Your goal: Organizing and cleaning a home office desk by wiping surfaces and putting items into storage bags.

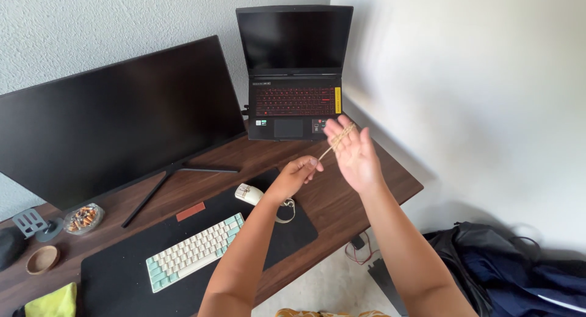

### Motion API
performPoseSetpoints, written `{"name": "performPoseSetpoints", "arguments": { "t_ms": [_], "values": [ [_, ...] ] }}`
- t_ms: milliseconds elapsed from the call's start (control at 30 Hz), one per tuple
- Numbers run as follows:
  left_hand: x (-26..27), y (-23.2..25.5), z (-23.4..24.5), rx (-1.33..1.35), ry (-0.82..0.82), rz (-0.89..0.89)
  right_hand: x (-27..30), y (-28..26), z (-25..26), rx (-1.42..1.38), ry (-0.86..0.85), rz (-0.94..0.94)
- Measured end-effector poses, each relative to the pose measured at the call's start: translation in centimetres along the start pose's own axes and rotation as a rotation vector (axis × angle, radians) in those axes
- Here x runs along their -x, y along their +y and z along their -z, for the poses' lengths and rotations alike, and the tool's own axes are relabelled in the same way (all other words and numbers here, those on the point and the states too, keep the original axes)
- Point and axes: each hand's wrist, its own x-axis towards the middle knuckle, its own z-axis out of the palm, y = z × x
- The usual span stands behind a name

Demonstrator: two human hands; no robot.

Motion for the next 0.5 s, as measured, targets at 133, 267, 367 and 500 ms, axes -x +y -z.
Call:
{"name": "performPoseSetpoints", "arguments": {
  "t_ms": [133, 267, 367, 500],
  "values": [
    [0.7, 3.2, 0.1, -0.100, -0.024, -0.059, 0.2, 0.5, 0.2, 0.800, -0.035, 0.195],
    [0.2, 3.8, 1.7, -0.178, 0.061, -0.155, 1.0, 0.9, 1.2, 1.676, -0.178, 0.203],
    [0.6, 3.5, 1.9, -0.134, 0.121, -0.055, 0.7, 1.6, 4.6, 1.448, -0.145, -0.133],
    [0.2, 1.1, 1.4, 0.020, 0.119, 0.077, 0.2, 1.6, 5.9, -0.109, -0.590, -0.173]
  ]
}}
